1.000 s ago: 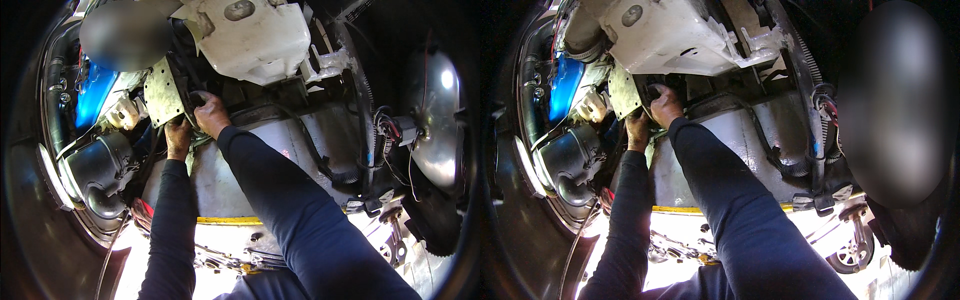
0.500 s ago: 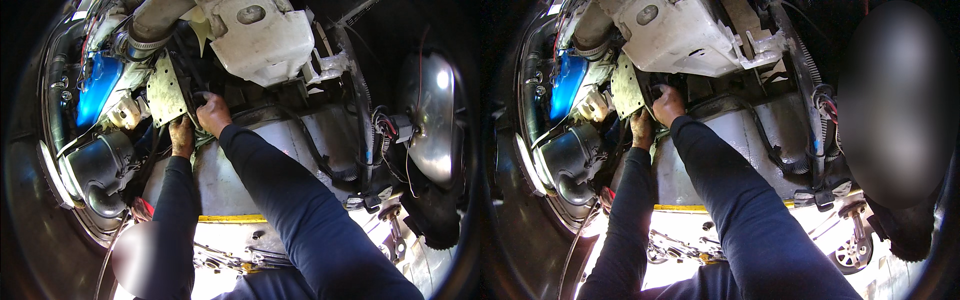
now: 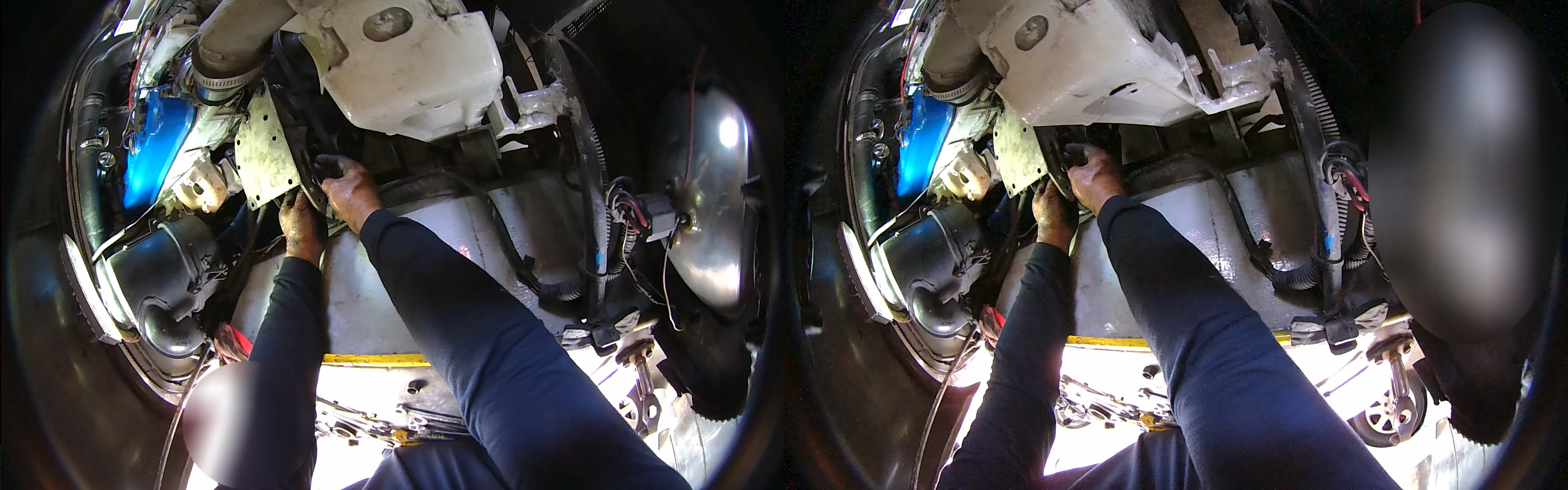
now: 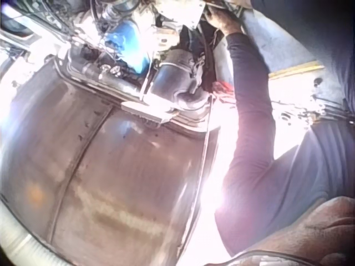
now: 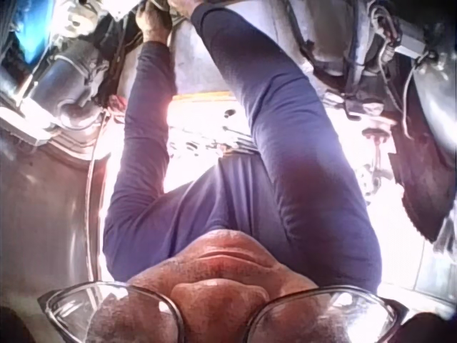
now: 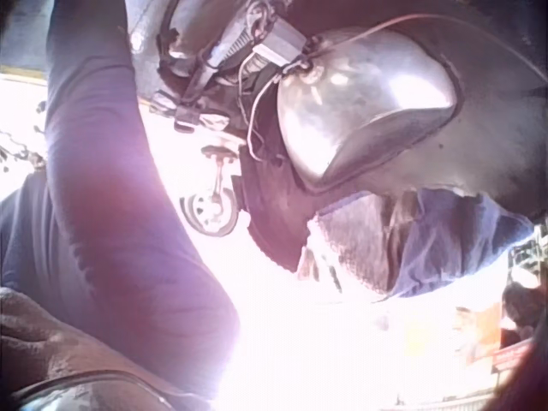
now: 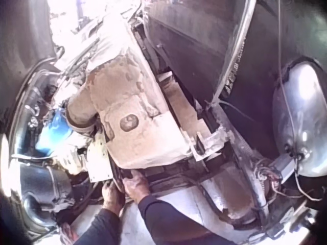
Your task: The person works inside a car engine bay, using wrenches and pliers to adjust and tighten components near the radiator and hoses. They retrieve small parts from a nearby shelf and continue fastening parts within the engine compartment.
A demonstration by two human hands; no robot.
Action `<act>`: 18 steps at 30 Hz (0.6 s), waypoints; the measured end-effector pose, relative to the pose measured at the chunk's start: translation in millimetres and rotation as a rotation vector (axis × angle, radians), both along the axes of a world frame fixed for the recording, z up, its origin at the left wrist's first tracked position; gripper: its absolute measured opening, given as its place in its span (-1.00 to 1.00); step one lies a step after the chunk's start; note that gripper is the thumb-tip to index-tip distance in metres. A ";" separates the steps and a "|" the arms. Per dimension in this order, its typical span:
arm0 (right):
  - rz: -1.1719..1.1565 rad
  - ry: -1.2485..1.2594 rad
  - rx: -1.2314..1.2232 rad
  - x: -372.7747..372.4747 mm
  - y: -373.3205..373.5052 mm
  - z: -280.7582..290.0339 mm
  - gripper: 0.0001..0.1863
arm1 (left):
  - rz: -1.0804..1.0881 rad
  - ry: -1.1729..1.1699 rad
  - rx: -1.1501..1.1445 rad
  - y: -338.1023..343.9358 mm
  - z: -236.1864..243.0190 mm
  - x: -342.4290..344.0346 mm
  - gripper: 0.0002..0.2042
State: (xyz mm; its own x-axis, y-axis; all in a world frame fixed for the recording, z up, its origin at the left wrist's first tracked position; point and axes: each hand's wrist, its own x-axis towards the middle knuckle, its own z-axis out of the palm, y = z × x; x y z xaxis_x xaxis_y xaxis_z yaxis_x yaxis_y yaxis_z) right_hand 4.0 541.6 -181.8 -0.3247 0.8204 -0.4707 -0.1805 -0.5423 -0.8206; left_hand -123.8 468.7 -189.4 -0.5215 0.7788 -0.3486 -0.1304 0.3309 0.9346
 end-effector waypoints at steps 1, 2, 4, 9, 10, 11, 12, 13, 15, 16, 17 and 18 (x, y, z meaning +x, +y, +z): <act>0.000 -0.010 0.013 0.3 -0.3 2.6 -0.57 | 0.033 -0.015 -0.023 0.6 2.8 3.7 -0.77; 0.005 -0.110 0.038 0.3 -3.2 6.4 -0.59 | 0.102 -0.114 -0.052 1.5 6.2 6.5 -0.75; -0.026 -0.211 0.104 -1.8 -5.6 13.3 -0.59 | 0.203 -0.251 -0.088 7.1 11.7 15.1 -0.73; -0.049 -0.257 0.165 0.6 -10.2 27.6 -0.58 | 0.335 -0.375 -0.118 13.0 25.1 29.1 -0.71; -0.050 -0.238 0.142 1.5 -10.0 26.9 -0.58 | 0.341 -0.380 -0.133 14.3 25.0 33.1 -0.67; -0.050 -0.220 0.119 2.3 -9.7 26.0 -0.58 | 0.354 -0.424 -0.114 15.9 24.1 37.5 -0.66; -0.053 -0.200 0.094 2.8 -9.7 25.7 -0.58 | 0.364 -0.467 -0.096 17.3 22.4 40.4 -0.66; -0.051 -0.162 0.090 -1.9 -11.8 24.6 -0.58 | 0.384 -0.497 -0.071 14.9 20.2 35.0 -0.65; -0.057 -0.105 0.077 -5.2 -13.2 15.3 -0.58 | 0.398 -0.567 -0.059 14.5 14.3 26.9 -0.62; -0.063 -0.080 0.050 -4.7 -11.8 12.6 -0.58 | 0.407 -0.574 -0.070 18.3 17.8 33.5 -0.62; -0.069 -0.054 0.024 -3.9 -10.5 10.1 -0.59 | 0.416 -0.579 -0.082 22.2 22.6 38.7 -0.61; -0.073 -0.033 -0.004 -1.7 -9.9 9.8 -0.59 | 0.408 -0.588 -0.090 24.6 22.9 40.4 -0.60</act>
